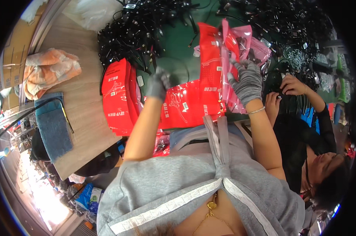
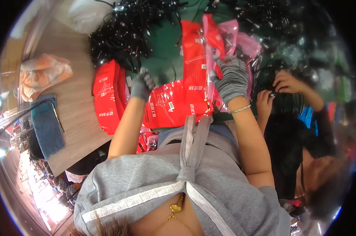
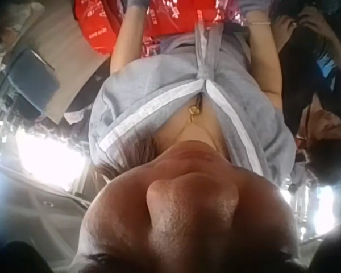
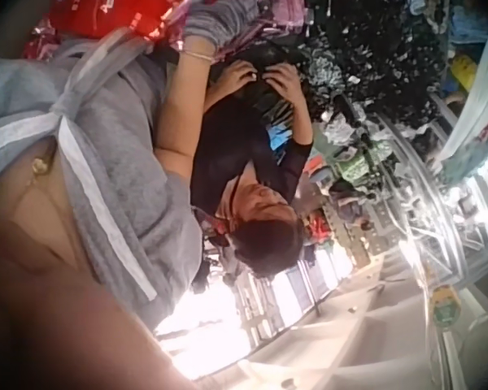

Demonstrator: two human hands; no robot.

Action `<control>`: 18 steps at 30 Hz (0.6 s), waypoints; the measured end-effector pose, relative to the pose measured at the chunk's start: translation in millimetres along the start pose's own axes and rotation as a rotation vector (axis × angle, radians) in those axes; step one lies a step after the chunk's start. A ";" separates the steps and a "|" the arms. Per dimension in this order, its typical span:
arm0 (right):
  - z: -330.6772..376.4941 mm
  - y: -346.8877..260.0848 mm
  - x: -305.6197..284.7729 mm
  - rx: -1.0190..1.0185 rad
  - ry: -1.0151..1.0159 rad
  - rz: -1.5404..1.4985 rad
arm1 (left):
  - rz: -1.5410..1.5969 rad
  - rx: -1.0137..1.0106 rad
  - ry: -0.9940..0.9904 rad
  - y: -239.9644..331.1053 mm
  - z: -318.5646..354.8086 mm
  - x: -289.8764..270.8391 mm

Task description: Packaging various items into plastic bags at a factory workstation.

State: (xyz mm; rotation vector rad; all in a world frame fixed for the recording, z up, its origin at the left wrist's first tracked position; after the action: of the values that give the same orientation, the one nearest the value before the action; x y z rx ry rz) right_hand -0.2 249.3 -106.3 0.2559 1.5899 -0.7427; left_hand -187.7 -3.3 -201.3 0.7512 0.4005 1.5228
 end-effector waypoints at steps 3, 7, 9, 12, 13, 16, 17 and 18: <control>15.4 -25.2 -33.3 -0.125 0.294 -0.367 | -0.149 0.095 -0.234 -12.7 95.2 -5.4; 14.4 -56.1 -46.7 -0.258 0.421 -0.495 | -0.240 0.121 -0.411 -25.6 163.3 -24.2; 18.9 -79.0 -58.4 -0.555 0.210 -1.130 | -0.236 0.062 -0.596 -32.6 192.3 -16.0; 52.2 -117.7 -47.9 -0.474 -0.755 -1.825 | -0.270 0.108 -0.641 -37.1 216.0 -2.2; 65.1 -125.2 -46.1 -0.444 -0.829 -1.889 | -0.219 0.127 -0.673 -37.9 222.4 7.4; 101.8 -138.3 4.1 -0.295 -1.044 -1.600 | -0.133 0.423 -0.252 -29.7 220.1 31.3; 98.9 -131.7 -0.1 -0.329 -0.505 -1.461 | -0.269 0.499 -0.281 -33.8 211.8 38.9; 99.6 -119.5 5.8 -0.206 -0.186 -1.704 | -0.409 0.572 -0.323 -42.1 202.9 47.4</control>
State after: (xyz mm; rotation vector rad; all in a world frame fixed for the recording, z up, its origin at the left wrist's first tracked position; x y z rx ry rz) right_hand 11.5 97.5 -73.9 -1.4612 1.4091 -1.7326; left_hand -19.0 9.2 -72.6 1.2532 0.7085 0.8804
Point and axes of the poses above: each hand's wrist, its own z-axis away from the middle knuckle, its own x-axis out of the palm, y = z × x, the point moved 8 cm from there along -z, towards the middle knuckle, and after that the axes turned 8 degrees about y, right-handed, at the moved point
